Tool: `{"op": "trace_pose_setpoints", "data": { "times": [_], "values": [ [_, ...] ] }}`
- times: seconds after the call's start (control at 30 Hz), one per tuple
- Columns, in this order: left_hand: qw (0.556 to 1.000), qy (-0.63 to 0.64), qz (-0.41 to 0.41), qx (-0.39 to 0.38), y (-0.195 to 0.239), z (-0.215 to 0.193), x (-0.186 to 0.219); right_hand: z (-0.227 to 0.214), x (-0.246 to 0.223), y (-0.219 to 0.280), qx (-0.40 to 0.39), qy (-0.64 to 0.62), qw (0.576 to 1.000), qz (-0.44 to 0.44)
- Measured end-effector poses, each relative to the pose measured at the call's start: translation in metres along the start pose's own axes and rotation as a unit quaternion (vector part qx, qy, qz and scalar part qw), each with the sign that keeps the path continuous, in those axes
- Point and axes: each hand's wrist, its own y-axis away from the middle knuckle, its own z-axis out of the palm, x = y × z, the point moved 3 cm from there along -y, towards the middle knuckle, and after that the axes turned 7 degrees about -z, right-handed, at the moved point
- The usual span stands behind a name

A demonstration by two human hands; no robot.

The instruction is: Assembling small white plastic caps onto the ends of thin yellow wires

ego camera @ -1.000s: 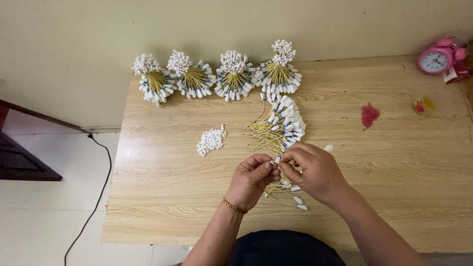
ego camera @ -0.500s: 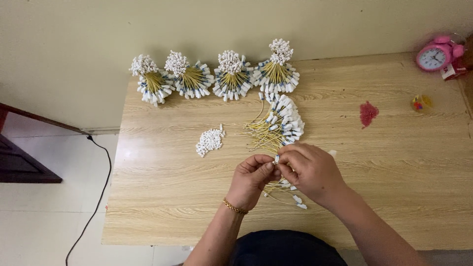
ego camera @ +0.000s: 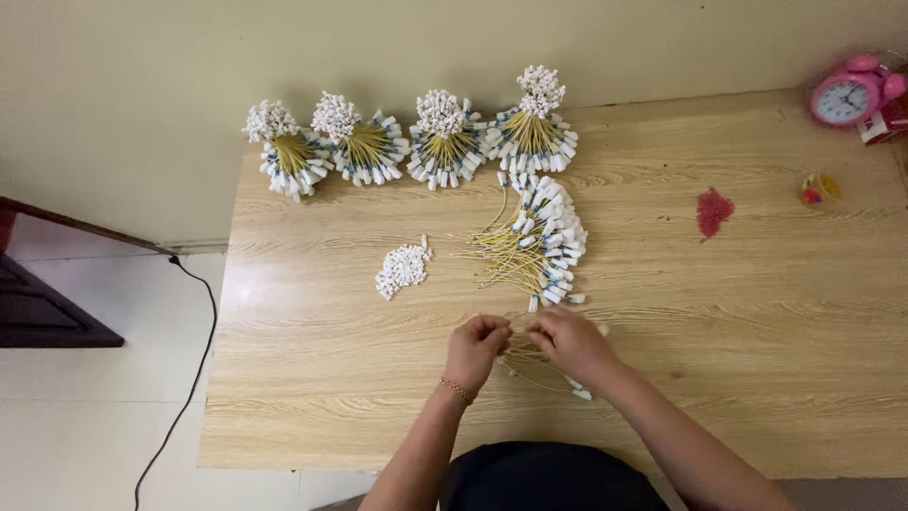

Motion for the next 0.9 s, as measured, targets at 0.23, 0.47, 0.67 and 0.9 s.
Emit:
{"op": "trace_pose_setpoints", "data": {
  "times": [0.23,0.47,0.67,0.9],
  "values": [
    [0.905,-0.407,0.031,0.122,0.002,-0.028,-0.013,-0.013,0.041,-0.033,0.030,0.041,0.997,0.055],
    [0.917,-0.374,0.059,0.127,0.001,-0.026,-0.009,-0.032,0.071,-0.110,0.055,0.177,0.982,-0.025],
    [0.937,-0.313,0.048,0.145,0.010,-0.014,0.032,0.002,0.090,-0.131,0.078,0.359,0.926,-0.086],
    [0.939,-0.284,0.121,0.152,0.009,-0.001,0.065,0.005,0.103,-0.117,0.077,0.336,0.932,-0.112]
  ]
}}
